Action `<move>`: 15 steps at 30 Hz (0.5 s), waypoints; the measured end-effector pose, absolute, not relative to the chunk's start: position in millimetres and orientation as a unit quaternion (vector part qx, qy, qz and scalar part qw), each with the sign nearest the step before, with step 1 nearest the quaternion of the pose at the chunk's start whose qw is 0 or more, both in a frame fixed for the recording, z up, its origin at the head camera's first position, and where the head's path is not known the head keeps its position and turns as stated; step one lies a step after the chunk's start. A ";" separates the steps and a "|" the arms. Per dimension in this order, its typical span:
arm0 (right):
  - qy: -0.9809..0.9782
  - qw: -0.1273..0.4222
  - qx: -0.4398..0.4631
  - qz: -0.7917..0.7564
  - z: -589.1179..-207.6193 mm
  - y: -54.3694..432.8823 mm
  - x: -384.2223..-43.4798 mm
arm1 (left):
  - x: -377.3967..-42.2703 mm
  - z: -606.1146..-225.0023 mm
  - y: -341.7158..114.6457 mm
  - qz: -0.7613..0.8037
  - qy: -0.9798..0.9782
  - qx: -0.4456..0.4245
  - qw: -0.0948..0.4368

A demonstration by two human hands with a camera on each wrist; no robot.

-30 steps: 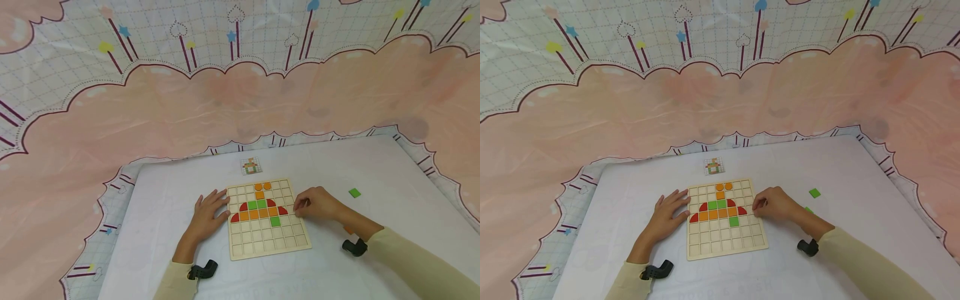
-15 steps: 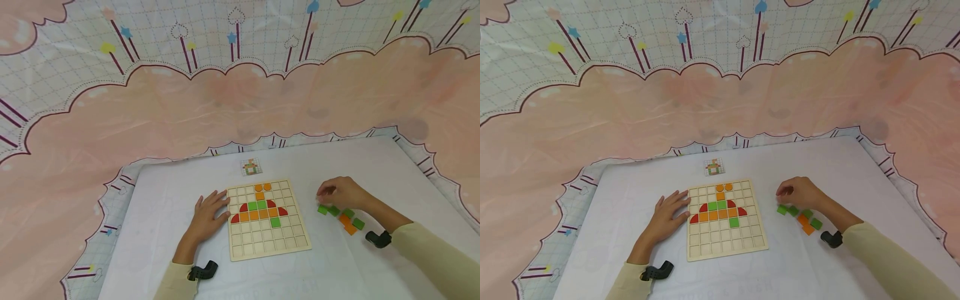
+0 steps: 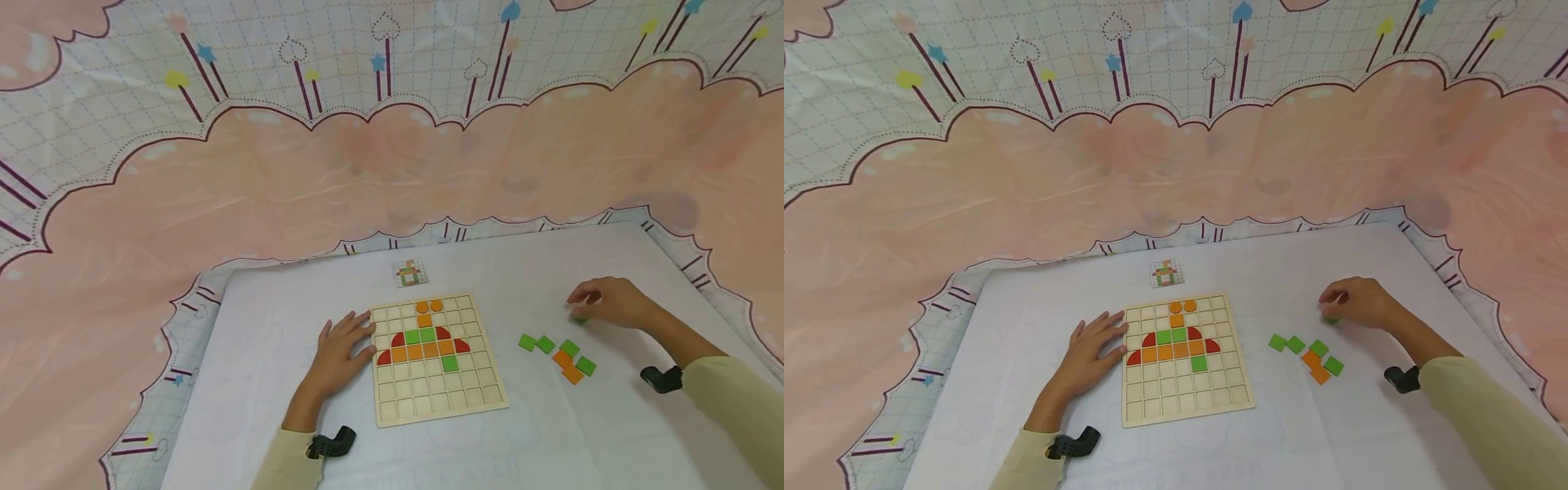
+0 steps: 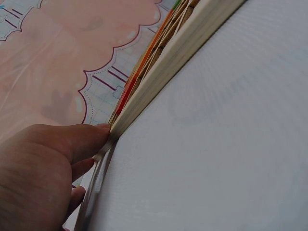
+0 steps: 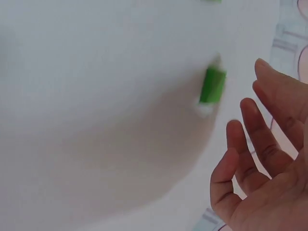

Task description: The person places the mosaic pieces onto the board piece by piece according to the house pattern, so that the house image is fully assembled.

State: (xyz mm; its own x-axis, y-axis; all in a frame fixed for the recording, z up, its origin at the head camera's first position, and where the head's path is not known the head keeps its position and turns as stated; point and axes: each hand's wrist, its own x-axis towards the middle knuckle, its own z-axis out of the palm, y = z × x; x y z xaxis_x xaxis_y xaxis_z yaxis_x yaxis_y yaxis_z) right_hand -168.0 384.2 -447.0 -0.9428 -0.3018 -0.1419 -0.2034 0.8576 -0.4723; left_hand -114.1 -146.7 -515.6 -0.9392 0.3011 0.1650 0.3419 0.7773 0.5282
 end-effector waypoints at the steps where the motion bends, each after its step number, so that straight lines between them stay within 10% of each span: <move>1: 0.958 0.106 -0.133 -0.230 -448.0 388.2 -168.3 | -114.1 -515.6 -146.7 -0.286 -0.942 -0.171 0.036; 15: 0.956 0.125 -0.121 -0.236 -463.7 401.8 -168.0 | -113.9 -515.9 -146.2 -0.285 -0.942 -0.172 0.037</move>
State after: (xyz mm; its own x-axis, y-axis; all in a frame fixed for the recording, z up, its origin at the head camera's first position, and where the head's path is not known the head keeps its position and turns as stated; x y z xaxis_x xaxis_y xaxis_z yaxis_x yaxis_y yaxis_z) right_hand -168.0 401.8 -463.7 -0.9392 -0.2911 -0.1821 -0.1729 0.8592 -0.4815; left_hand -113.9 -146.2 -515.9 -0.9379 0.3029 0.1688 0.3457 0.7779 0.5247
